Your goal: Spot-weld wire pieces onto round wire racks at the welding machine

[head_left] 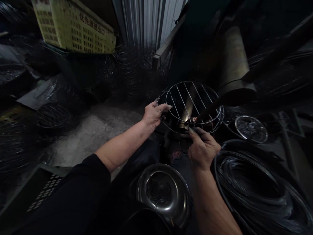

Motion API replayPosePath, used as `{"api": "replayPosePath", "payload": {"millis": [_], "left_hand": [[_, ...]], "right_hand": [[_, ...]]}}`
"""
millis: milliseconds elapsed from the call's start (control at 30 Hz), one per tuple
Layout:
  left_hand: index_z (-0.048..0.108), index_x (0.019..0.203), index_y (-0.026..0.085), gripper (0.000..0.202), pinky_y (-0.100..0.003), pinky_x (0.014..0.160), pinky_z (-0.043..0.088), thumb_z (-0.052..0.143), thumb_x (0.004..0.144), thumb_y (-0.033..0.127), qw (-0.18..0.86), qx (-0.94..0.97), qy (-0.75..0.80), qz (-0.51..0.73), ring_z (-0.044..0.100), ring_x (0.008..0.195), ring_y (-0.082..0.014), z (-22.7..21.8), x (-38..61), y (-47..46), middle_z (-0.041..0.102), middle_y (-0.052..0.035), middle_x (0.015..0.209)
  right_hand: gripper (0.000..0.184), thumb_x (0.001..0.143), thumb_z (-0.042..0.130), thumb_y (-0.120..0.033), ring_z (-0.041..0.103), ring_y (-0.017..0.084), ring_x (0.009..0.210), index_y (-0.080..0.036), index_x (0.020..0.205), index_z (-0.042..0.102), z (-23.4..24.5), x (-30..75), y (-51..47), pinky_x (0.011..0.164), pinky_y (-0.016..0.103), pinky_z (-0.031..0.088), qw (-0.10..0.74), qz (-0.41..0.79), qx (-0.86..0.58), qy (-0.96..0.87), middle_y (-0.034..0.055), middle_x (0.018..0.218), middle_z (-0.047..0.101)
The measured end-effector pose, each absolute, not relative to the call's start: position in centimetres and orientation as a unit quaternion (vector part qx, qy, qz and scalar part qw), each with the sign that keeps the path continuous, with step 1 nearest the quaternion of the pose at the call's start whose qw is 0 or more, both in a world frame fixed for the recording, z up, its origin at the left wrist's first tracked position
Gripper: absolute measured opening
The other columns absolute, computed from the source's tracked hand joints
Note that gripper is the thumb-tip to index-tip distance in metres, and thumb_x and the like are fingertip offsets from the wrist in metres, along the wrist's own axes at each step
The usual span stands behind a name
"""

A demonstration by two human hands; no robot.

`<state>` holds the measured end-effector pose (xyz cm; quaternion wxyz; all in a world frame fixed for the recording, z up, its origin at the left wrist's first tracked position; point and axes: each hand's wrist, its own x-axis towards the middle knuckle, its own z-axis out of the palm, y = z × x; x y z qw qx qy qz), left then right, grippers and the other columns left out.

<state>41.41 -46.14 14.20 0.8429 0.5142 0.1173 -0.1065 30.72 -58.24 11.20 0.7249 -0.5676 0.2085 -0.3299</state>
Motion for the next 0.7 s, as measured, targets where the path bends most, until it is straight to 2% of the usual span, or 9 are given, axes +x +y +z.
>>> {"api": "replayPosePath", "payload": {"millis": [467, 700], "left_hand": [[0.056, 0.077, 0.018, 0.030, -0.021, 0.045, 0.030, 0.075, 0.055, 0.010, 0.835, 0.519, 0.139, -0.120, 0.053, 0.054, -0.0102, 14.46, 42.07, -46.61, 0.060, 0.0010, 0.065], [0.055, 0.077, 0.018, 0.029, -0.022, 0.045, 0.031, 0.074, 0.057, 0.007, 0.828, 0.529, 0.140, -0.123, 0.053, 0.053, -0.0099, 14.60, 42.33, -46.58, 0.059, 0.0018, 0.064]], "right_hand": [[0.019, 0.061, 0.085, -0.025, 0.067, 0.017, 0.047, -0.015, 0.072, 0.074, 12.09, 31.18, -58.82, 0.043, 0.024, 0.054, 0.734, -0.304, -0.569, 0.211, 0.0004, 0.061, 0.068], [0.022, 0.062, 0.082, -0.030, 0.065, 0.016, 0.047, -0.014, 0.073, 0.072, 11.87, 31.40, -59.06, 0.043, 0.026, 0.055, 0.723, -0.293, -0.593, 0.202, 0.0006, 0.062, 0.068]]}}
